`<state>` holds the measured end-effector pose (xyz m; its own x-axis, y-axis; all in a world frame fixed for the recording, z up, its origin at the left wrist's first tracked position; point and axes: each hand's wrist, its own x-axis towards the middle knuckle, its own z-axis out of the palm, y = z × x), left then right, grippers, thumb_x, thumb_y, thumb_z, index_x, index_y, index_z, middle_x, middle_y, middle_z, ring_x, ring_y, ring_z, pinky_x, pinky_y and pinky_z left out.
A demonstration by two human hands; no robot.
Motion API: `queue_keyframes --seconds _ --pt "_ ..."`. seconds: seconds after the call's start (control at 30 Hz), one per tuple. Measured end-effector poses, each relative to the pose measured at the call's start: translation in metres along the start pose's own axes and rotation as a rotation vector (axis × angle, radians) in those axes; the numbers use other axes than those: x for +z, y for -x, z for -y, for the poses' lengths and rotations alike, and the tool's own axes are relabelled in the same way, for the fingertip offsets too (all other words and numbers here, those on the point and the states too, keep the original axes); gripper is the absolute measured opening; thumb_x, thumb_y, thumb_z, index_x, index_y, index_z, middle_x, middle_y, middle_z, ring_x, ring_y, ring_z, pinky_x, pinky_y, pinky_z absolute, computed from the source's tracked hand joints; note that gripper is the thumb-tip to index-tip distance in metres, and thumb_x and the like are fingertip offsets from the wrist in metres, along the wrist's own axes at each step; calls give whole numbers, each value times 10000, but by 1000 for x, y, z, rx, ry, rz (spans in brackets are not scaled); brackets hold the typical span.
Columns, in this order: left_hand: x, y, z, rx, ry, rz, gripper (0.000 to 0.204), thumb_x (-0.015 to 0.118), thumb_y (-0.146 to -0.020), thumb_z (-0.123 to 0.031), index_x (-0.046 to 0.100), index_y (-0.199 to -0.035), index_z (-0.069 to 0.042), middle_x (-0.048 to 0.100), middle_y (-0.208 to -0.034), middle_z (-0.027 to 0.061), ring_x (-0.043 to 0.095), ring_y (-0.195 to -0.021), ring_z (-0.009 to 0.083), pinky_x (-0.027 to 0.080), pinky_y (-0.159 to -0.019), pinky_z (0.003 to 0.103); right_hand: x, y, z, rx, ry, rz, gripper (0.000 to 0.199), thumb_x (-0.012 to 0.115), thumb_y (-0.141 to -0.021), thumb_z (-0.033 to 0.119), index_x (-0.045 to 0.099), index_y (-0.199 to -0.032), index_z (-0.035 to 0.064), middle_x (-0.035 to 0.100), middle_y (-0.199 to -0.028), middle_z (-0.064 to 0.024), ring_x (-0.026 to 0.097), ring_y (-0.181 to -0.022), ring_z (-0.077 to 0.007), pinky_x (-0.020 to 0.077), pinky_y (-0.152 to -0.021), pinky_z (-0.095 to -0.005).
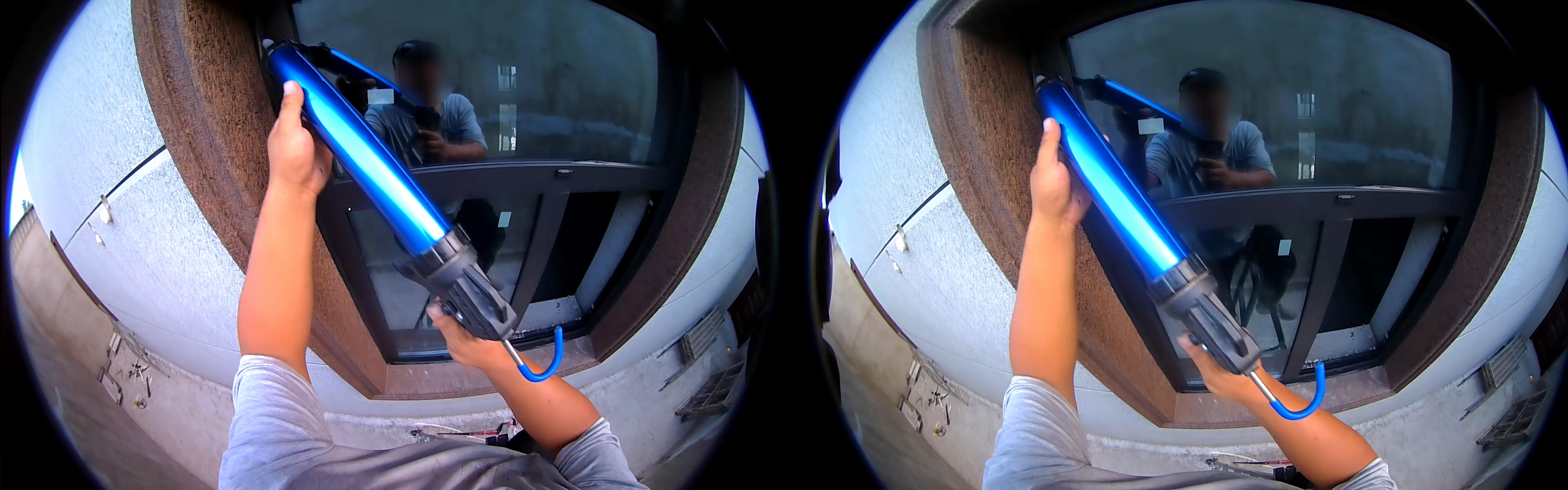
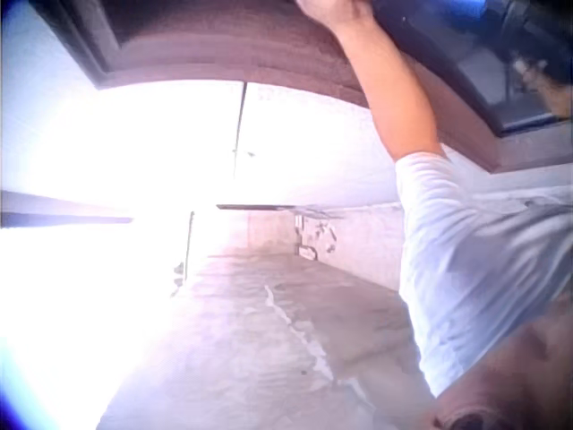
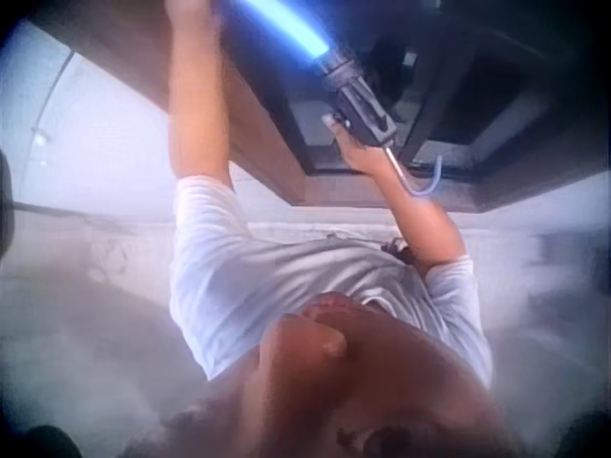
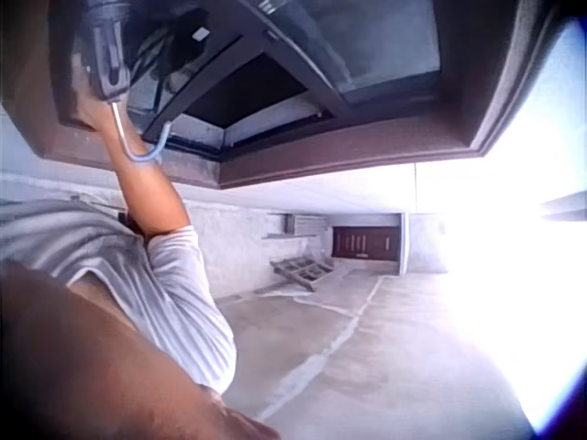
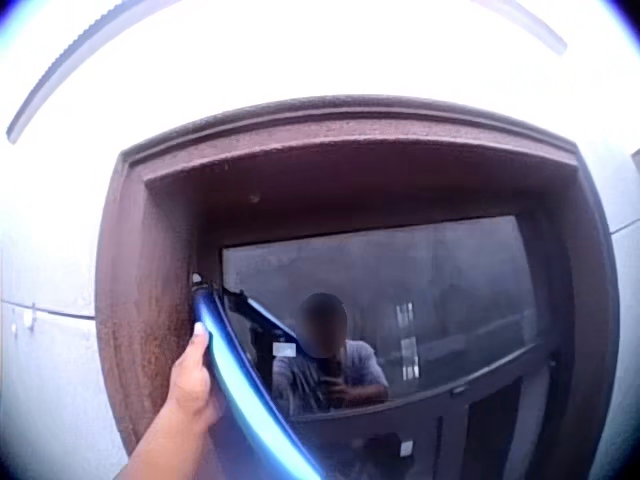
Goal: The person positions a stepladder under a window, climbs it, and uses a caulking gun to apply sealant along the window frame edges. The person then descends and repositions the ladder to continue applying sealant to other sections of the frame.
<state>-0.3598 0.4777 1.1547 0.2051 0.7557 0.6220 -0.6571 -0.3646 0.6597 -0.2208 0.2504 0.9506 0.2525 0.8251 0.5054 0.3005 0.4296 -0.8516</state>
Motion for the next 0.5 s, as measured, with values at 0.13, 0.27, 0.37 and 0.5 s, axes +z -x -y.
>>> queue_keyframes --seconds 0.13,0.27,0.37,0.5 --pt "-4 -32 -19 35 68 66 471 537 -1054 -462 580 -1189 -13 653 -1052 126 653 -960 250 552 -893 403 9 -32 11 -117 -36 10 277 701 -986 291 655 -1094 40 659 -844 -76 641 -779 -177 530 -724 -344" --pt "-4 -37 -24 21 44 42 479 528 -1055 -463 582 -1174 -2 667 -1017 150 668 -931 274 566 -875 414 13 -44 13 -187 -39 8 246 695 -985 245 643 -1096 31 670 -872 -87 650 -796 -191 529 -739 -346" --pt "-8 -34 -12 22 -29 21 645 440 -1051 -572 581 -1225 33 697 -1044 204 691 -954 274 581 -860 394 9 -44 9 -245 58 15 217 683 -985 207 639 -1098 28 679 -883 -100 661 -798 -205 534 -744 -349" --pt "-7 -18 -2 10 10 12 628 460 -1047 -562 580 -1223 29 693 -1054 199 688 -973 282 577 -871 397 -6 -32 5 -241 198 1 196 671 -981 170 637 -1109 27 690 -906 -121 677 -807 -214 540 -734 -343"
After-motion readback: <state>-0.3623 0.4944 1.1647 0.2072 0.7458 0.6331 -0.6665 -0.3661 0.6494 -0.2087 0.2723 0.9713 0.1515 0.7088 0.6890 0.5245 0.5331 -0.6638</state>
